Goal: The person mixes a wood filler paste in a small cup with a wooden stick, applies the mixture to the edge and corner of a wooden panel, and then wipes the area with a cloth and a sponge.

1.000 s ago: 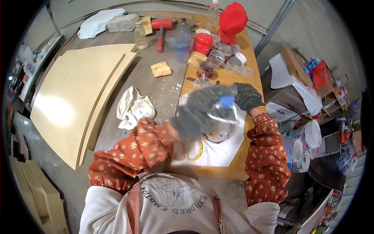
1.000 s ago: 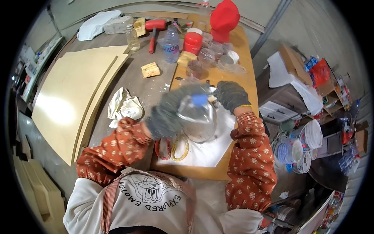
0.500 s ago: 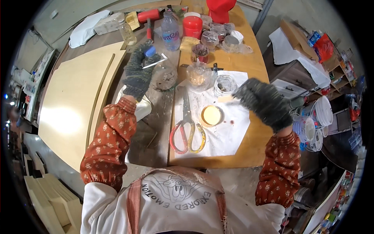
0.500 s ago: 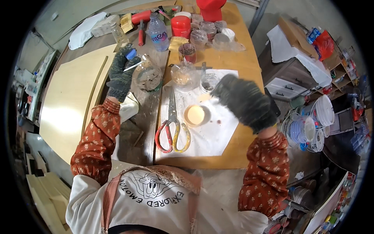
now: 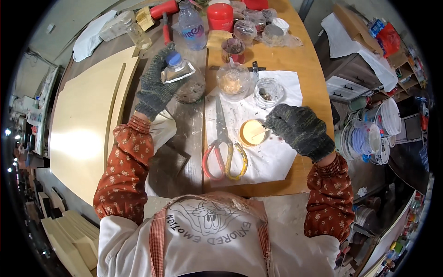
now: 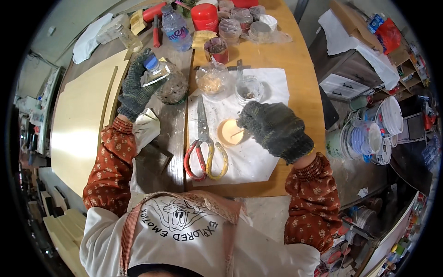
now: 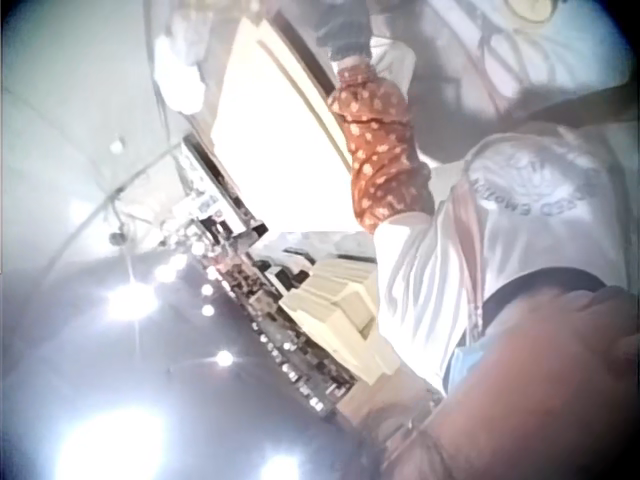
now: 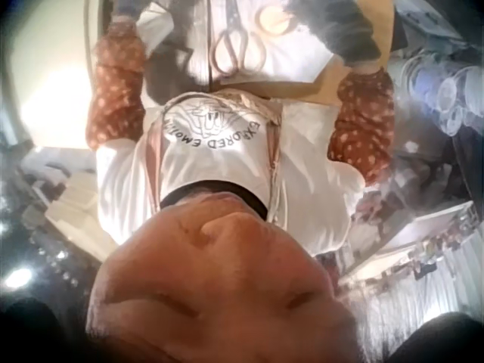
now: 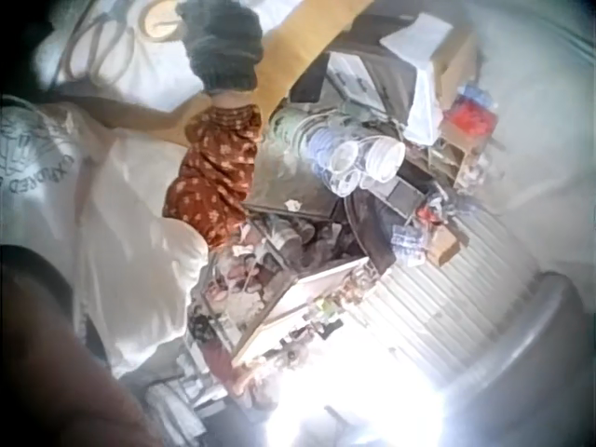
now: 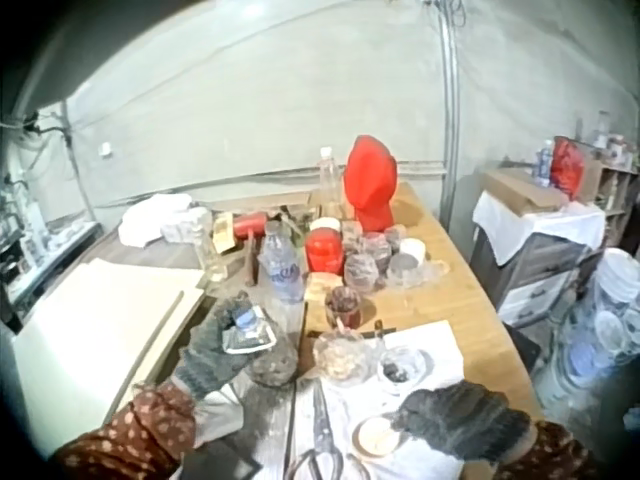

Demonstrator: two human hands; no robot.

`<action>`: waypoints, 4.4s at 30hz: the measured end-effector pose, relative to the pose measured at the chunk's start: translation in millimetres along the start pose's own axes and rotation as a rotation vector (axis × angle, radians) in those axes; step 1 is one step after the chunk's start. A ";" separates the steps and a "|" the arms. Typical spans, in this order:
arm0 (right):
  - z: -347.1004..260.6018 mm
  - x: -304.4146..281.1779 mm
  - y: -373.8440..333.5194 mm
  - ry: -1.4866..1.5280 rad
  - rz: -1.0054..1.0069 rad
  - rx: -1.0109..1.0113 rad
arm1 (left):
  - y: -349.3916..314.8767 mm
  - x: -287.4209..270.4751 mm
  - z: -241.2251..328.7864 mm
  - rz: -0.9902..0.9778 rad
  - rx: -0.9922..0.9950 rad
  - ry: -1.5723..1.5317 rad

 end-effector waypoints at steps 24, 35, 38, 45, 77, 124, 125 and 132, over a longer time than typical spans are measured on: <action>-10.1 3.9 -15.9 -0.207 -0.084 0.049 | -7.2 -42.3 40.5 -0.039 0.183 0.130; -17.1 -26.4 -18.6 0.071 0.066 0.180 | 12.1 152.4 79.6 -0.577 0.446 0.838; -14.4 -7.8 -29.9 0.106 0.008 0.229 | 17.9 169.6 50.7 -0.868 0.126 0.866; 3.5 -1.5 -54.7 0.261 0.188 0.528 | 24.8 163.8 71.8 -0.681 0.405 0.957; 30.7 29.1 -118.1 0.915 0.612 0.869 | -32.6 117.8 65.8 -0.223 0.001 0.002; -206.3 60.3 38.8 -0.189 -0.153 -0.398 | -189.2 -44.5 59.2 -0.015 -0.122 -0.123; -213.3 68.9 36.7 -0.371 -0.128 -0.412 | -191.1 -49.9 55.9 -0.006 -0.143 -0.149; -230.2 107.3 63.9 0.068 -0.427 -0.203 | -239.0 -77.7 26.5 0.050 -0.166 -0.213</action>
Point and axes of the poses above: each hand's wrist, its own y-axis towards the middle knuckle, its own x-axis out of the palm, z = x × y, the point moved 10 cm from there along y, towards the middle knuckle, and after that the axes turned 4 degrees about -x, right-handed, at the moved point
